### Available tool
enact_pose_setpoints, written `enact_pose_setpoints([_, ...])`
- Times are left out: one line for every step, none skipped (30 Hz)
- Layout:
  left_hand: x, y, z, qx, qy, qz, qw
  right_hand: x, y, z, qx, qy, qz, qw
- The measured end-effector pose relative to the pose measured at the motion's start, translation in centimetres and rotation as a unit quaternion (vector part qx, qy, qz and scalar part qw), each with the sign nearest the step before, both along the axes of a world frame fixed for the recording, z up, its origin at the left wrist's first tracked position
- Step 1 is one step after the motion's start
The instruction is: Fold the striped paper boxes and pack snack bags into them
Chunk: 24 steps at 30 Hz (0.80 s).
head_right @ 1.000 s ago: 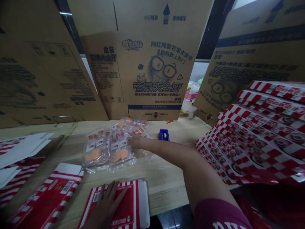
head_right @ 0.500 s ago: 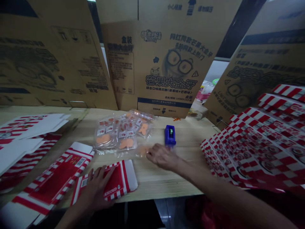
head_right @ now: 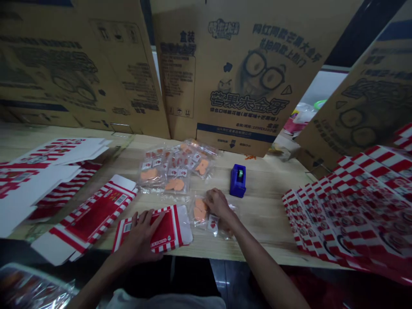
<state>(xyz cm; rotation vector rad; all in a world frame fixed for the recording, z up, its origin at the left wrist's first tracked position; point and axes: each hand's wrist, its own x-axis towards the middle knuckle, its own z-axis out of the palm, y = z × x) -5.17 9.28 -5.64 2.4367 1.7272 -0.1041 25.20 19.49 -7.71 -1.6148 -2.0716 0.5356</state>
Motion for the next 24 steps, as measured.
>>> enact_pose_setpoints([0.0,-0.1,-0.1,0.003,-0.005,0.000,1.000,-0.3,0.6,-0.2,-0.011,-0.002,0.002,1.000])
enact_pose_setpoints([0.0,-0.1,-0.3,0.007,-0.009,0.000,1.000,-0.6,0.9,-0.2,-0.015,-0.002,0.003,1.000])
enact_pose_setpoints([0.0,-0.1,-0.4,0.011,-0.012,0.000,1.000,-0.7,1.0,-0.2,-0.015,0.001,0.004,1.000])
enact_pose_setpoints([0.1,-0.1,-0.5,0.015,-0.013,0.000,1.000,-0.9,0.8,0.1,-0.011,0.003,0.001,1.000])
enact_pose_setpoints([0.2,-0.1,-0.5,0.018,-0.013,0.000,1.000,-0.9,0.4,0.5,-0.002,0.004,-0.003,1.000])
enact_pose_setpoints([0.4,-0.1,-0.5,0.019,-0.012,0.002,1.000,-1.1,0.0,1.0,0.010,0.003,-0.008,1.000])
enact_pose_setpoints([0.6,0.0,-0.4,0.018,-0.011,0.002,1.000,-1.3,-0.5,1.5,0.023,0.002,-0.012,1.000])
enact_pose_setpoints([0.8,0.0,-0.3,0.017,-0.012,0.001,1.000,-1.5,-1.0,1.9,0.031,0.005,-0.015,0.999])
enact_pose_setpoints([1.1,0.1,-0.2,0.018,-0.013,0.002,1.000,-1.9,-1.5,2.3,0.031,0.014,-0.014,0.999])
enact_pose_setpoints([1.4,0.2,-0.1,0.022,-0.015,0.004,1.000,-2.3,-2.0,2.4,0.023,0.031,-0.007,0.999])
enact_pose_setpoints([1.6,0.2,0.0,0.029,-0.018,0.006,0.999,-2.8,-2.3,2.5,0.011,0.054,0.006,0.998])
enact_pose_setpoints([1.8,0.3,0.1,0.038,-0.021,0.008,0.999,-3.3,-2.7,2.3,-0.001,0.078,0.026,0.997])
enact_pose_setpoints([2.0,0.3,0.1,0.047,-0.025,0.009,0.999,-3.8,-2.9,2.1,-0.010,0.097,0.052,0.994])
enact_pose_setpoints([2.0,0.4,0.0,0.058,-0.030,0.009,0.998,-4.1,-3.2,1.8,-0.017,0.107,0.078,0.991])
enact_pose_setpoints([2.0,0.4,-0.1,0.067,-0.036,0.008,0.997,-4.5,-3.4,1.4,-0.022,0.106,0.100,0.989])
enact_pose_setpoints([2.0,0.4,-0.2,0.076,-0.042,0.005,0.996,-4.7,-3.6,1.2,-0.026,0.094,0.113,0.989])
enact_pose_setpoints([1.9,0.4,-0.4,0.084,-0.048,0.003,0.995,-4.9,-3.7,0.9,-0.034,0.077,0.118,0.989])
enact_pose_setpoints([1.8,0.4,-0.6,0.091,-0.052,0.002,0.994,-5.0,-3.9,0.7,-0.041,0.057,0.117,0.991])
enact_pose_setpoints([1.7,0.4,-0.8,0.096,-0.056,0.001,0.994,-5.1,-4.0,0.6,-0.049,0.037,0.112,0.992])
enact_pose_setpoints([1.6,0.4,-0.9,0.099,-0.058,-0.001,0.993,-5.1,-4.2,0.5,-0.056,0.020,0.106,0.993])
enact_pose_setpoints([1.6,0.4,-1.1,0.099,-0.060,-0.003,0.993,-5.1,-4.3,0.5,-0.063,0.006,0.102,0.993])
enact_pose_setpoints([1.5,0.5,-1.1,0.097,-0.061,-0.004,0.993,-5.2,-4.4,0.5,-0.071,-0.004,0.099,0.993])
enact_pose_setpoints([1.5,0.5,-1.2,0.093,-0.061,-0.004,0.994,-5.3,-4.5,0.5,-0.079,-0.013,0.094,0.992])
enact_pose_setpoints([1.5,0.6,-1.2,0.087,-0.061,-0.004,0.994,-5.4,-4.5,0.5,-0.085,-0.021,0.089,0.992])
